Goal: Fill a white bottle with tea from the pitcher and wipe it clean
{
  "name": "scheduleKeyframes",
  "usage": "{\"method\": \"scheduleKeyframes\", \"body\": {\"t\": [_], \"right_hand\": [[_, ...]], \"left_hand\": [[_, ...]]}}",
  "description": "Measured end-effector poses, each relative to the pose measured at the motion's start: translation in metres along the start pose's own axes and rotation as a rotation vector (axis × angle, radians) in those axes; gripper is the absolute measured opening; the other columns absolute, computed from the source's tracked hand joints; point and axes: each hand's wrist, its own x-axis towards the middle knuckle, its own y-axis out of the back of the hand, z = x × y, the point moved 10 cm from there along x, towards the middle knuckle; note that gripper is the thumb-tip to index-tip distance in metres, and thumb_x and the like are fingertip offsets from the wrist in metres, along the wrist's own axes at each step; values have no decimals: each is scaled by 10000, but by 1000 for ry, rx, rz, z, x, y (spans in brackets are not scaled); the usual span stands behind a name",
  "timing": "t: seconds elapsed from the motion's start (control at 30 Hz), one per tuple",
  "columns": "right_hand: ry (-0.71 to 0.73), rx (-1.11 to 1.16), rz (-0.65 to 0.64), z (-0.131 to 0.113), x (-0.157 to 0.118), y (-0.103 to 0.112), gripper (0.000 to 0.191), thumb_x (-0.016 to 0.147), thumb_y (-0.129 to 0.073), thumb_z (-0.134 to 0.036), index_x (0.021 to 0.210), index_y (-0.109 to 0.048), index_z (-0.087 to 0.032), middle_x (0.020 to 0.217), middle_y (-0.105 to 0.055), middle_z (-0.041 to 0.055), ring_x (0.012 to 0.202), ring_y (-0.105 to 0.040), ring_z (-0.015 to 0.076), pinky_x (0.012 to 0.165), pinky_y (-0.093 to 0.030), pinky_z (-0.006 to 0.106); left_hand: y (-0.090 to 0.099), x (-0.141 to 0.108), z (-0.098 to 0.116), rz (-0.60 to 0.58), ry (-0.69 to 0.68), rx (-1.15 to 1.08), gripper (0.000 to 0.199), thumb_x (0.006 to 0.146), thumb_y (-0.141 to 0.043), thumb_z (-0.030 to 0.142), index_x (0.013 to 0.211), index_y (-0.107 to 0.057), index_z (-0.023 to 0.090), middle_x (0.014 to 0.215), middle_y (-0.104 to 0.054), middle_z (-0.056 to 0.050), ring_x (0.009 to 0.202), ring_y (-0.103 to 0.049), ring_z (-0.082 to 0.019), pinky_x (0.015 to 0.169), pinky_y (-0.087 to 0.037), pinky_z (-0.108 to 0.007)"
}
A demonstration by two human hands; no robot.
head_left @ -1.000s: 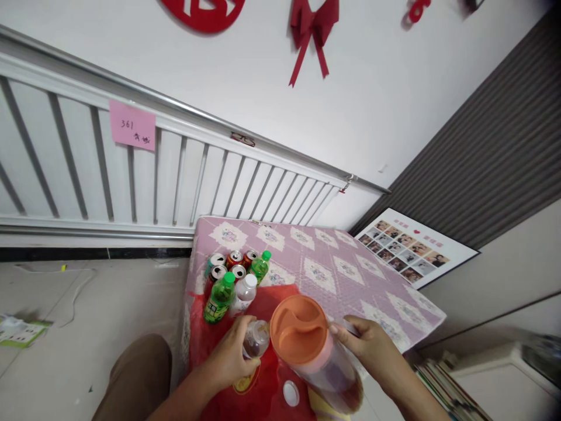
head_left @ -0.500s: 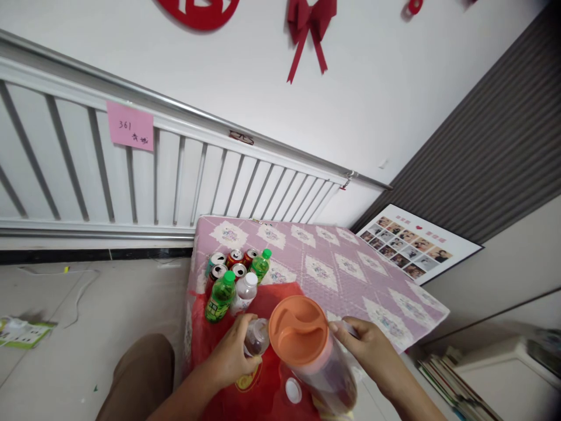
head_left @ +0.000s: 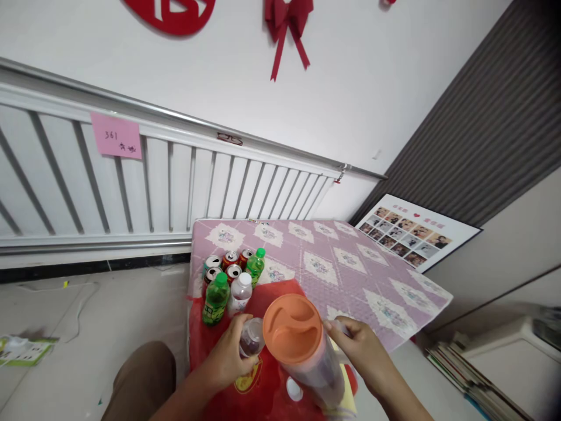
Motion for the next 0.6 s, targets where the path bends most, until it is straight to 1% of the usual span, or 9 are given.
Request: {"method": "scheduleKeyframes", "body": {"t": [0.1,0.27,0.43,0.53,0.6], "right_hand": [[2,47,26,6,-1,5,414,760,-546,-541,556,-362,-232,598,-264,-59,585,-268,115,544,-240,255],[14,186,106,23,1,21,442,756,-560,-566,553,-338,-241,600,-249,-62,588,-253,117,535,-231,255],[23,337,262,43,4,41,479,755,-582,-591,540,-327,-246,575,-231,-76,568,-224,112,521,-214,251],[16,484,356,56,9,45,480,711,-648,-578,513,-376,-235,542,-282,-79,550,-248,108,512,-228,248],[5,564,432,65,13,44,481,684,-673,-580,500,-399,-230,520,-309,-81,537,-261,105,508,-238,247]], "left_hand": [[0,-1,-4,7,-10,-11,742,641,-689,79,1312,-400,207,1362,-545,-149,1257,-538,-289,1083,-403,-423],[-2,-2,-15,-6,39,-19,749,660,-673,105,1347,-383,178,1383,-521,-165,1261,-537,-291,1092,-403,-437],[1,-3,-14,18,31,28,722,655,-666,105,1330,-421,184,1371,-541,-150,1264,-537,-281,1115,-386,-427],[1,-3,-15,21,42,36,738,646,-672,114,1336,-418,182,1367,-547,-154,1263,-541,-282,1117,-386,-425],[1,-3,-17,30,43,28,742,648,-676,126,1339,-411,177,1375,-544,-161,1268,-540,-285,1120,-384,-426]]}}
